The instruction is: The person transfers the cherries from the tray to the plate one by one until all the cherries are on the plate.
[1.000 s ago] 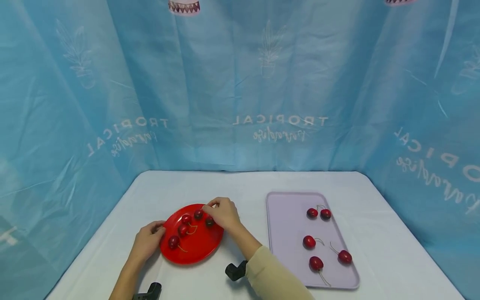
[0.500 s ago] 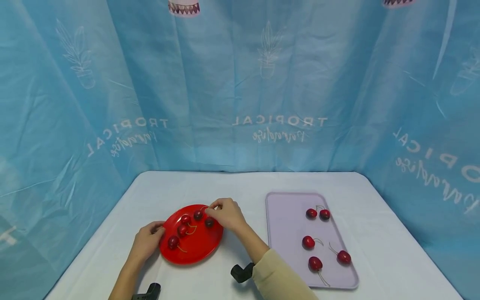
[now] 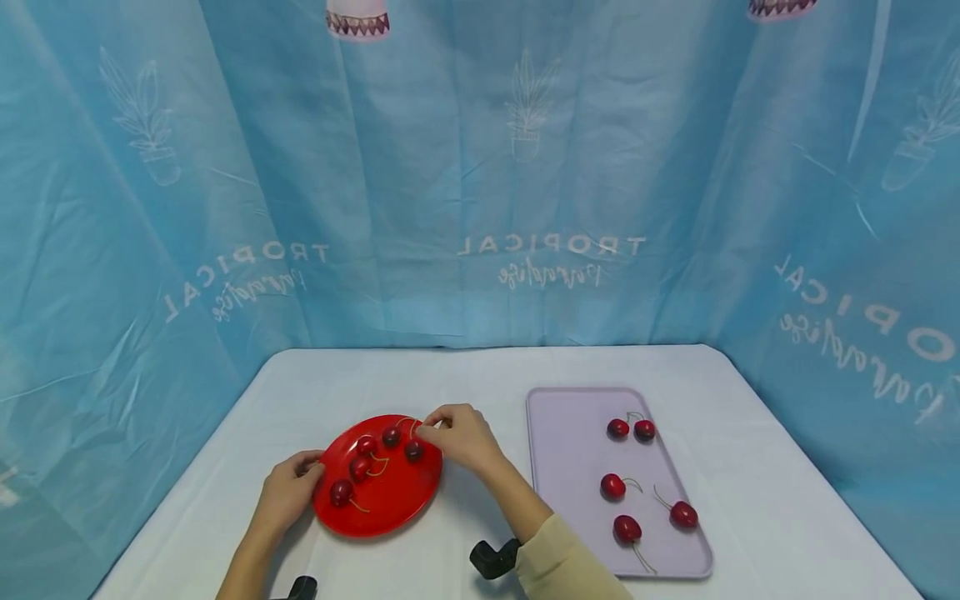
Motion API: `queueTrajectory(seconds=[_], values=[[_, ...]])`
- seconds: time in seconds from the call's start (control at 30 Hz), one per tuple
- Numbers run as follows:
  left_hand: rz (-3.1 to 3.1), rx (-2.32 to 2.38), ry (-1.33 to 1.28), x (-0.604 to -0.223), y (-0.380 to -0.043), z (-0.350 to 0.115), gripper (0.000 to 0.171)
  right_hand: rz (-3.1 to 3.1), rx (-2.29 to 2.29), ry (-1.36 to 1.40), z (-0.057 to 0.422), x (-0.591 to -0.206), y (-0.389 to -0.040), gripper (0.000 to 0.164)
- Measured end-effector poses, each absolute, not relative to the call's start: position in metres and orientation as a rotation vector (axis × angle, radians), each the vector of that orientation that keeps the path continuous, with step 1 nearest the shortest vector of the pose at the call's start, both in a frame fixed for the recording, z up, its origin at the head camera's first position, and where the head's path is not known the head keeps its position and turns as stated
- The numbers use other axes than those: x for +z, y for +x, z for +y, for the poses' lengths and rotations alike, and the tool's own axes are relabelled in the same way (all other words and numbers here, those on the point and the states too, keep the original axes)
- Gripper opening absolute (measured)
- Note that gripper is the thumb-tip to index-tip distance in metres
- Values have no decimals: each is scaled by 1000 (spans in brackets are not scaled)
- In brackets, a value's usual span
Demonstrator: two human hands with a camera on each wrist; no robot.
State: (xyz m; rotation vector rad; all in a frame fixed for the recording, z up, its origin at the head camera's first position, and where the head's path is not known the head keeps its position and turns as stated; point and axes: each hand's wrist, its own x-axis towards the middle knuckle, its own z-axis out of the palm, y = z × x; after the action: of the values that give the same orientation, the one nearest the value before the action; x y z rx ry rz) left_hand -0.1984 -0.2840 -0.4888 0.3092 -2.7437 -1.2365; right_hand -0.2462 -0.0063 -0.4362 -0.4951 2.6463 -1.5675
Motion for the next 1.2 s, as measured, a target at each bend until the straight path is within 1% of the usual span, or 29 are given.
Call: queueTrajectory(seconds=[0.3,0.63,1.2], values=[[-2760,-1233,345,-491,-200,-288,41,2617,-1605,-491,4,-438,-243,9],[-2741,-1242,316,-491,-200,-286,40,2650,-1599,-460,19,-442,-243,11],[-2736,-1265,313,-492,-199,-286,40,2706,-1521,-507,42,-442,-244,11]])
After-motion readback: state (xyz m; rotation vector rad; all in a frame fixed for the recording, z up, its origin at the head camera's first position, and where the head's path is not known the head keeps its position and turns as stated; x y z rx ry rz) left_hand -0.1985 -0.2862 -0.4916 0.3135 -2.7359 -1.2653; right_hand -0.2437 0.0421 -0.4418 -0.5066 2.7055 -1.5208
